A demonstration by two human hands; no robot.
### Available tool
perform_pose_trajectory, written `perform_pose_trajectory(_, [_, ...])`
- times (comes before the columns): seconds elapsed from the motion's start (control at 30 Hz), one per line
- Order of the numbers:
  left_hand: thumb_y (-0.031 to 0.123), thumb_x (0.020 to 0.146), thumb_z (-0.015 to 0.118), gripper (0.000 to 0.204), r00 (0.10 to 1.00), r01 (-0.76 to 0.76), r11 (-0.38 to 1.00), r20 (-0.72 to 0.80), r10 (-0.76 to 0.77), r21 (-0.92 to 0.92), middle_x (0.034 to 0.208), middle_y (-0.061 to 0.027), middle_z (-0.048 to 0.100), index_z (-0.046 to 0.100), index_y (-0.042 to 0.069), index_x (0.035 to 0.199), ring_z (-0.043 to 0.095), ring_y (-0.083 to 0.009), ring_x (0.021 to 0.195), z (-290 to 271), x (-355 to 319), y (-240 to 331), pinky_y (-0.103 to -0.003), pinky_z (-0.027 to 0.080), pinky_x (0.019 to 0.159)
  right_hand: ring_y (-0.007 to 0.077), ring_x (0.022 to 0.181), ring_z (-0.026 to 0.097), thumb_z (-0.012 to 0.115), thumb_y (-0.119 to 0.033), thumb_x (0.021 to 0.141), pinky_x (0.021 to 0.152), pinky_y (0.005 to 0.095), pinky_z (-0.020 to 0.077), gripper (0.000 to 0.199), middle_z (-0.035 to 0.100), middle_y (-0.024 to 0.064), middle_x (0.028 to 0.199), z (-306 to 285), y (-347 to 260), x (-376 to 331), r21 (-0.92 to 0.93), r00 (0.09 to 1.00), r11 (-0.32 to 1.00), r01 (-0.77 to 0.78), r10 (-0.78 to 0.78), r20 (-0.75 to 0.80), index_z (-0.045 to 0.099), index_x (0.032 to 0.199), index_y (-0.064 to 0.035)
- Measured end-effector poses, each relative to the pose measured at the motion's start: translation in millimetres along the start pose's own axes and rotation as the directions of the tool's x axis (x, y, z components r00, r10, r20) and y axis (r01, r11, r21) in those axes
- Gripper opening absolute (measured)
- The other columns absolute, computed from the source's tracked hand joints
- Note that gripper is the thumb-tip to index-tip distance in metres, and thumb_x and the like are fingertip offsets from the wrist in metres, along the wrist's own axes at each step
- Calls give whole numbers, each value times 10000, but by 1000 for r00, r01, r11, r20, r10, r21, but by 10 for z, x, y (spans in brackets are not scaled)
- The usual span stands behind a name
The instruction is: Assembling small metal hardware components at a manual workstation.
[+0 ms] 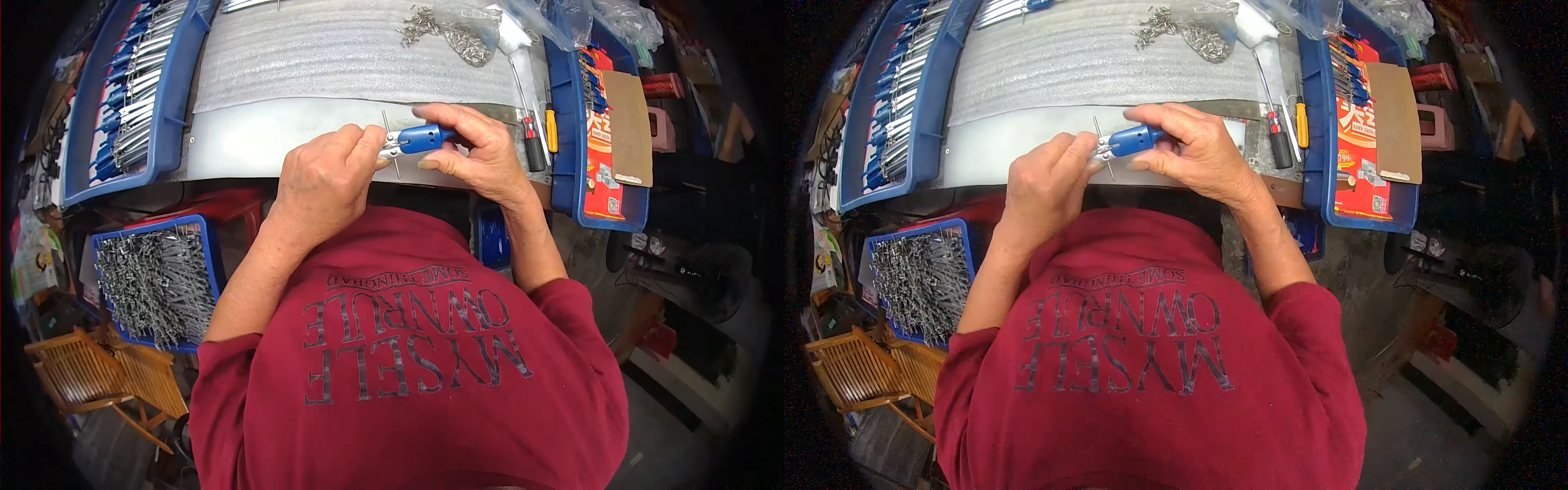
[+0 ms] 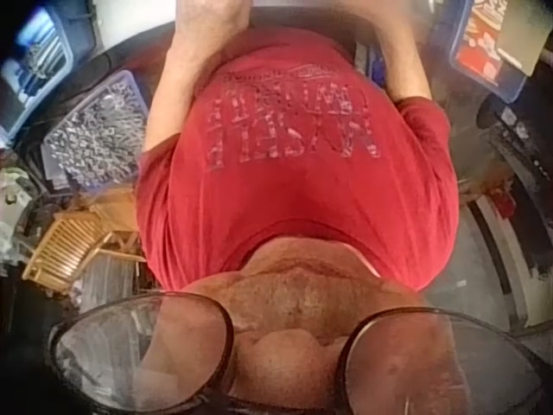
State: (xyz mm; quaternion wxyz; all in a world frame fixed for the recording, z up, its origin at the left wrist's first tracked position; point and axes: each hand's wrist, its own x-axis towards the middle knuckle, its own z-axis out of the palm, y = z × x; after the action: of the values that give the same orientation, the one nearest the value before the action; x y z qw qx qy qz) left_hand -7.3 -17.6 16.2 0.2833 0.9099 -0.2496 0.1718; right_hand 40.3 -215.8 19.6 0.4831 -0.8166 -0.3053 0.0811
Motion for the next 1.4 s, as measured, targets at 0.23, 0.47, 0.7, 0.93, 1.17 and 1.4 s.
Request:
perform_pose_trajectory(0.23, [109, 687, 589, 222, 1000, 25, 1000, -6, -25, 8, 637, -70, 451, 486, 44, 872, 509, -225, 543, 60, 11, -80, -335, 411, 459, 88, 795, 498, 579, -100, 763, 689, 198, 419, 377, 541, 53, 952, -212, 201, 47, 232, 996, 970, -79, 87, -26, 484, 1112, 6])
perform_pose_trajectory(0.47, [90, 692, 581, 174, 999, 29, 999, -42, -29, 17, 611, -84, 462, 492, 40, 833, 512, -242, 529, 177, 47, -245, -346, 411, 447, 48, 619, 467, 575, -137, 782, 558, 177, 386, 215, 542, -9, 695, -322, 435, 227, 68, 927, 969, -236, 245, -285, 578, 934, 16])
perform_pose_trajectory(0.7, [44, 686, 585, 213, 998, 68, 998, -4, -68, 13, 664, -105, 488, 507, 33, 884, 512, -277, 550, 306, 49, -393, -348, 401, 461, 35, 575, 448, 566, -127, 767, 512, 179, 365, 164, 527, -5, 617, -381, 586, 493, -184, 911, 953, -242, 158, -380, 596, 862, 4])
perform_pose_trajectory(0.93, [127, 705, 576, 167, 998, 65, 995, -25, -63, 80, 607, -75, 458, 486, 41, 817, 508, -232, 526, 344, 50, -390, -341, 407, 434, 308, 703, 570, 530, -153, 725, 635, 348, 449, 165, 593, 149, 751, -344, 727, 768, -341, 943, 914, -220, 110, -314, 604, 801, -26])
perform_pose_trajectory(1.17, [134, 698, 578, 182, 997, 77, 993, -8, -76, 90, 606, -67, 441, 480, 45, 824, 506, -220, 542, 342, 38, -382, -335, 409, 451, 326, 717, 567, 544, -163, 733, 642, 366, 443, 175, 585, 179, 758, -302, 848, 1030, -576, 964, 780, -246, 132, -233, 604, 800, -13])
perform_pose_trajectory(1.4, [134, 699, 575, 176, 997, 82, 995, -5, -82, 59, 609, -69, 441, 482, 47, 819, 507, -225, 546, 341, 46, -392, -340, 407, 453, 358, 703, 576, 469, -101, 703, 650, 424, 460, 178, 572, 228, 703, -275, 982, 1190, -790, 986, 589, -169, 101, -136, 599, 701, 21])
